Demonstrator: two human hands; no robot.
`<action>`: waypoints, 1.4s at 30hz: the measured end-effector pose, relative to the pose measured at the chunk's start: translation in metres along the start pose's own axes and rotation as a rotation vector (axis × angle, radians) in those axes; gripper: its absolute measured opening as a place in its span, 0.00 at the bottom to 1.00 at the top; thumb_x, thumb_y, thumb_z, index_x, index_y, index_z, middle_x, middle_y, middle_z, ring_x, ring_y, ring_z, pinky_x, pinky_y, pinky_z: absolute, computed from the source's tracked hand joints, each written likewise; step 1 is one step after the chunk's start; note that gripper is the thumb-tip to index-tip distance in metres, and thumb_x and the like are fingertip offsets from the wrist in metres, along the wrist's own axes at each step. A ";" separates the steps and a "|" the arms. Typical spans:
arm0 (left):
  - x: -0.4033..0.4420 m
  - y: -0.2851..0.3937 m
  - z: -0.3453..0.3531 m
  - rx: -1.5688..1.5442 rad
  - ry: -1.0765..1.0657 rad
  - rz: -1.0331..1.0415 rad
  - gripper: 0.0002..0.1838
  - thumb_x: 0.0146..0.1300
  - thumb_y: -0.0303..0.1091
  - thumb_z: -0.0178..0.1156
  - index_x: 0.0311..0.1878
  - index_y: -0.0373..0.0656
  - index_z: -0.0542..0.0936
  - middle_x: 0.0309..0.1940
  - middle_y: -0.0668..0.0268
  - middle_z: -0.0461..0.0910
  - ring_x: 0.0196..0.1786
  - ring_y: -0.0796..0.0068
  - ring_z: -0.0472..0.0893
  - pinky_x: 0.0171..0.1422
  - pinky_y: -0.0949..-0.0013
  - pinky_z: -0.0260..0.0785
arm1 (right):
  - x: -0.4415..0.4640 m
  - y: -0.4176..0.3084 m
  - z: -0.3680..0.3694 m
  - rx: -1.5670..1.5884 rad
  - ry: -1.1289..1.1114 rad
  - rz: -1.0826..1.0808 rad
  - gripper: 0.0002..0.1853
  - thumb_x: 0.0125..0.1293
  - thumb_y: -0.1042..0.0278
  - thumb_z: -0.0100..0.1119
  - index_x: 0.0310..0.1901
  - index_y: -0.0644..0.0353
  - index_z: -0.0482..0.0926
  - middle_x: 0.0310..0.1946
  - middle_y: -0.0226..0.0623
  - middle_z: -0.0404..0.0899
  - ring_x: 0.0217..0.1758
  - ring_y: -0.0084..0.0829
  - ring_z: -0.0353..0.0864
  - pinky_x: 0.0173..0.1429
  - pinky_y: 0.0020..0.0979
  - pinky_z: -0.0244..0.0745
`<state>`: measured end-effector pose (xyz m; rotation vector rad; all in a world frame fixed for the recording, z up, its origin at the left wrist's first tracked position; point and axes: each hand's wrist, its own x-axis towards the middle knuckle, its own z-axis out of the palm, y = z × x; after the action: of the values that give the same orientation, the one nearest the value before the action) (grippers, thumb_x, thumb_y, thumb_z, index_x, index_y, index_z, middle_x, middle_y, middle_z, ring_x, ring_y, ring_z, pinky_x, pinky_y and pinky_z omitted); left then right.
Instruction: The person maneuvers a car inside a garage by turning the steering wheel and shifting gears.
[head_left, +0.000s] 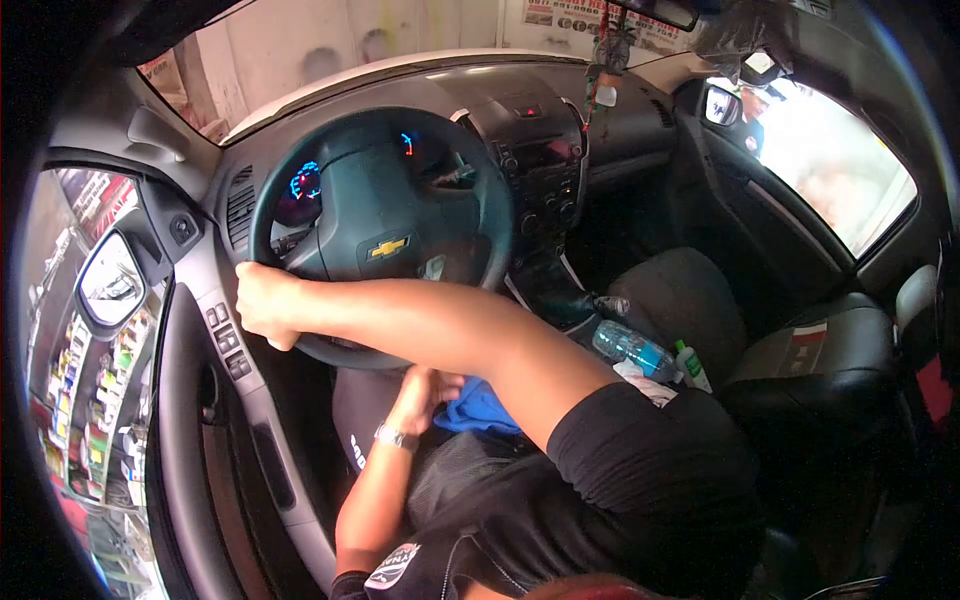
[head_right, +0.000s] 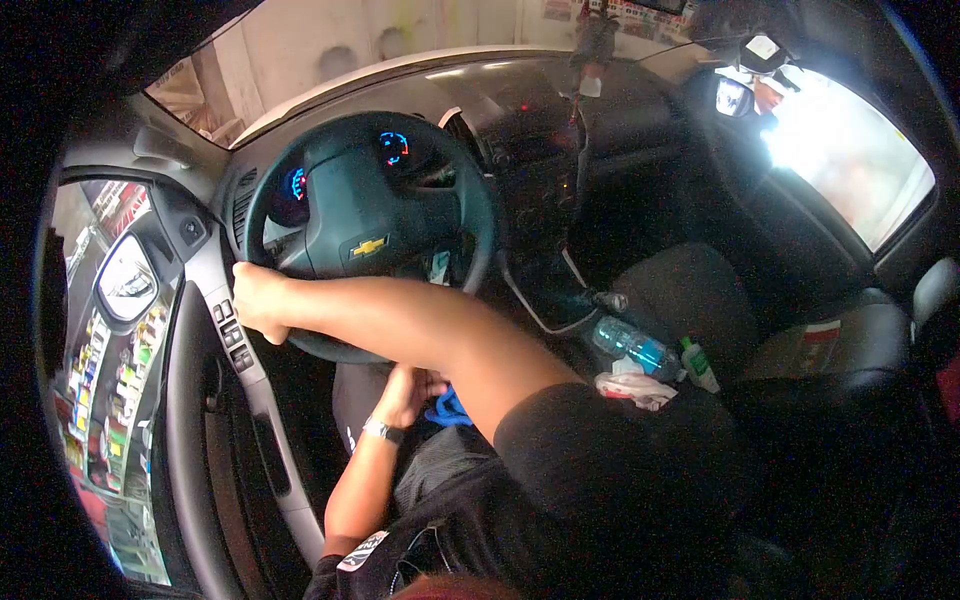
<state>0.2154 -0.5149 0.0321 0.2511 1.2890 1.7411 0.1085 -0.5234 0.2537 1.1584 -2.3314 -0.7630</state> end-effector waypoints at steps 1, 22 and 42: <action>-0.023 0.019 0.021 0.305 -0.063 -0.043 0.22 0.79 0.51 0.50 0.54 0.41 0.82 0.46 0.65 0.86 0.49 0.72 0.83 0.55 0.66 0.75 | 0.000 0.000 0.001 -0.001 -0.003 -0.010 0.14 0.56 0.48 0.61 0.33 0.44 0.90 0.33 0.25 0.89 0.39 0.28 0.86 0.49 0.38 0.64; -0.137 0.244 0.138 1.044 -0.488 1.187 0.20 0.60 0.44 0.72 0.40 0.33 0.83 0.31 0.58 0.87 0.33 0.68 0.82 0.38 0.67 0.73 | -0.002 0.004 0.010 -0.187 0.028 -0.046 0.23 0.66 0.38 0.51 0.51 0.38 0.89 0.54 0.18 0.87 0.65 0.31 0.73 0.73 0.55 0.51; -0.147 0.238 0.139 1.104 -0.383 1.165 0.23 0.61 0.44 0.72 0.48 0.35 0.79 0.38 0.58 0.85 0.41 0.67 0.81 0.46 0.66 0.72 | 0.017 0.006 0.023 -0.197 -0.016 -0.098 0.20 0.66 0.39 0.52 0.47 0.35 0.90 0.51 0.15 0.88 0.66 0.30 0.75 0.76 0.52 0.51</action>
<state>0.2535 -0.5424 0.3404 2.1849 1.8129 1.4111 0.0817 -0.5273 0.2421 1.1887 -2.1677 -1.0156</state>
